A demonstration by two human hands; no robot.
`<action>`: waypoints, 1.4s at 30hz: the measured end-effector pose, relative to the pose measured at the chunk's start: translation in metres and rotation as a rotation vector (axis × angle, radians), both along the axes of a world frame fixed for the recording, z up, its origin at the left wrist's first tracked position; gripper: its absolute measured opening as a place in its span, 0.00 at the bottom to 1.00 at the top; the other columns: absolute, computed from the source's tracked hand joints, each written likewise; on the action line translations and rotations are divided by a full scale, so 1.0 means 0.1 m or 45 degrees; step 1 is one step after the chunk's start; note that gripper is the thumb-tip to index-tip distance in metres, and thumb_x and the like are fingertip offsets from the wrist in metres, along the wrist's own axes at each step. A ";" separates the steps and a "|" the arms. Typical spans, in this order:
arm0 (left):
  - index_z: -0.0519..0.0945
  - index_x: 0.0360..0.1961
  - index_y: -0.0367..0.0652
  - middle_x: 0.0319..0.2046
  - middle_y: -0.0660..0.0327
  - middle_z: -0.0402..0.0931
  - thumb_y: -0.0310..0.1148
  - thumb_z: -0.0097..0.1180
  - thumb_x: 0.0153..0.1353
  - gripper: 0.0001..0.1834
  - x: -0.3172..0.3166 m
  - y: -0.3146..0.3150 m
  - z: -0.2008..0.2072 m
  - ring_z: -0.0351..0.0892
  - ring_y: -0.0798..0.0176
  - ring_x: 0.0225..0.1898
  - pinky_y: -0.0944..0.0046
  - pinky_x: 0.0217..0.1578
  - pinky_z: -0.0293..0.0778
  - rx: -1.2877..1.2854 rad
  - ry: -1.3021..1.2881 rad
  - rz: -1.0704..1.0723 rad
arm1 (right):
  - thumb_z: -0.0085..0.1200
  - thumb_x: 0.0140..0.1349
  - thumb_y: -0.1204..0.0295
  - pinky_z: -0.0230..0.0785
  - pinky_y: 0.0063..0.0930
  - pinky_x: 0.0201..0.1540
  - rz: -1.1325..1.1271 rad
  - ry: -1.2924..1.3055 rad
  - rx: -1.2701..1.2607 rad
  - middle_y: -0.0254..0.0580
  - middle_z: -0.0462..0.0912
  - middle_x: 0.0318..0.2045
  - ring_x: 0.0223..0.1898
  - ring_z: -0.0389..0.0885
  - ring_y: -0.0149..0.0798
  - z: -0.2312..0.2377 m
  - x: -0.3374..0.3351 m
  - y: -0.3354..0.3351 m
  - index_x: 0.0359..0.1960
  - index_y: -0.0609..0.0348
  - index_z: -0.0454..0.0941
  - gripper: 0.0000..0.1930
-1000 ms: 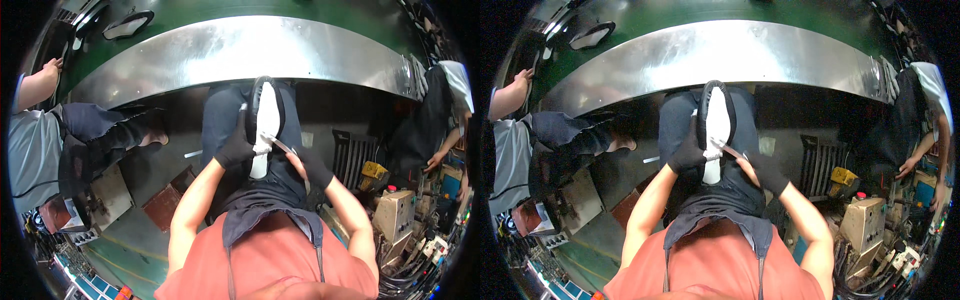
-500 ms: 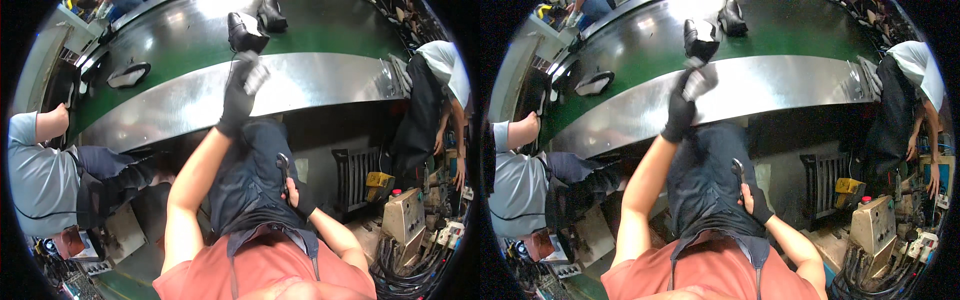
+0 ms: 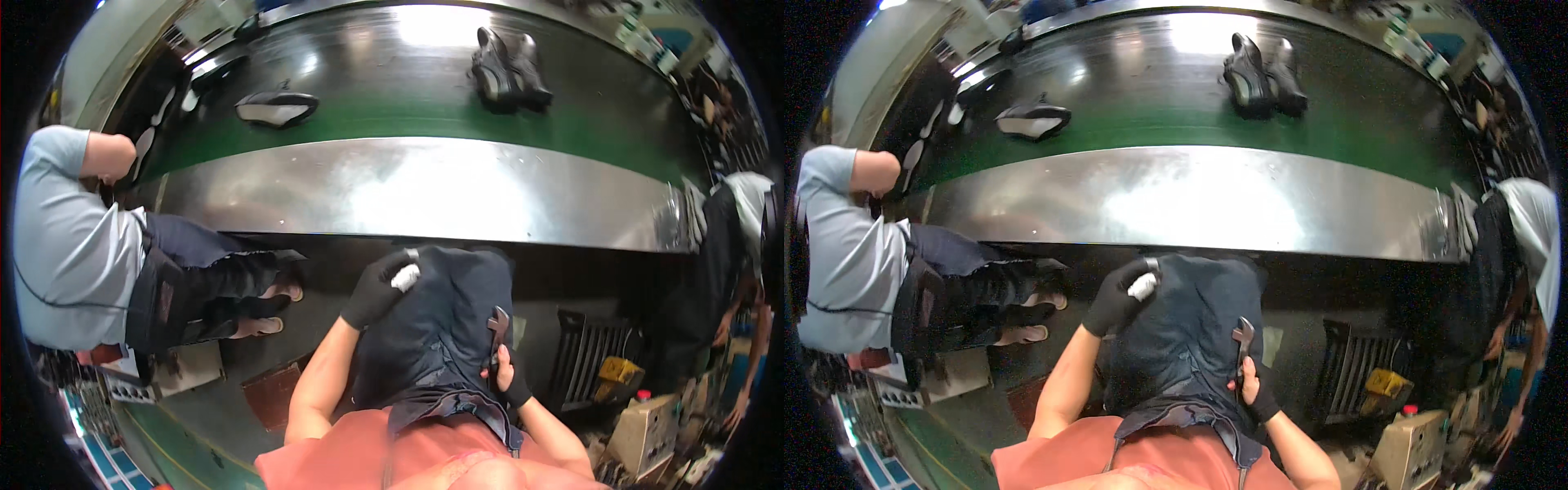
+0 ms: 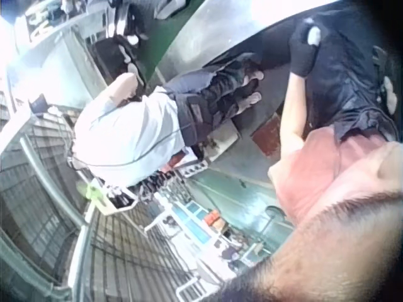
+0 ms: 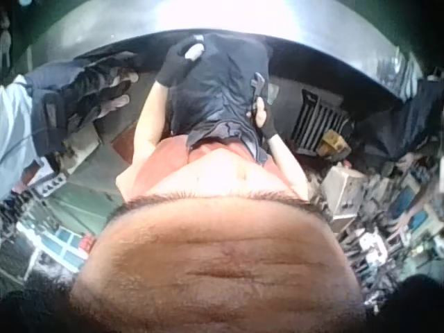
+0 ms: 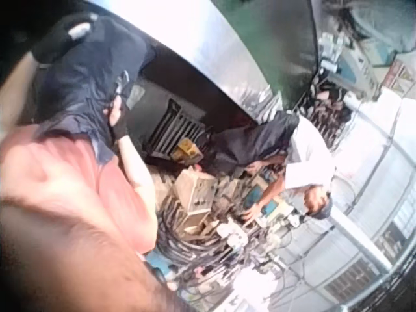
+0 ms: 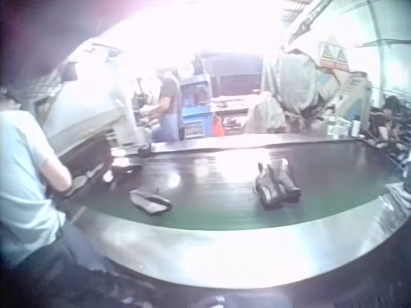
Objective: The person uses a metal tool to scrape and clean the white soles of black shoes. They repeatedly pick up shoes from a conveyor belt, hold them on their lap, and work on the soles before placing them back on the belt.
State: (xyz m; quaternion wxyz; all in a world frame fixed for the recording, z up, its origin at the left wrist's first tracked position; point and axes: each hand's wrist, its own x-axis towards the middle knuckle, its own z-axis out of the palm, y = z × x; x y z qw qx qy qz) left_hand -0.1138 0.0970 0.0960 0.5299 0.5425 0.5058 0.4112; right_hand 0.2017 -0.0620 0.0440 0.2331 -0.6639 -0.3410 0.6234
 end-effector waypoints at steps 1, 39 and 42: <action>0.75 0.53 0.37 0.43 0.61 0.79 0.26 0.57 0.62 0.18 -0.08 0.18 -0.08 0.78 0.68 0.43 0.67 0.48 0.74 -0.056 -0.091 0.113 | 0.31 0.67 0.39 0.70 0.27 0.26 0.006 -0.009 -0.004 0.41 0.78 0.17 0.18 0.77 0.34 -0.05 0.01 0.01 0.27 0.57 0.73 0.33; 0.62 0.62 0.40 0.50 0.43 0.75 0.51 0.63 0.52 0.41 -1.72 3.26 0.02 0.76 0.39 0.50 0.52 0.51 0.71 0.189 1.354 0.476 | 0.38 0.67 0.41 0.69 0.29 0.44 0.008 -0.144 -0.124 0.44 0.81 0.35 0.38 0.78 0.37 0.52 -0.27 0.38 0.41 0.65 0.77 0.33; 0.70 0.54 0.37 0.46 0.45 0.77 0.53 0.62 0.54 0.35 -1.84 3.57 -0.26 0.80 0.43 0.44 0.53 0.47 0.73 0.174 1.260 0.394 | 0.35 0.68 0.42 0.73 0.28 0.28 -0.019 -0.092 -0.012 0.41 0.78 0.17 0.20 0.80 0.37 0.28 -0.34 0.33 0.25 0.63 0.74 0.33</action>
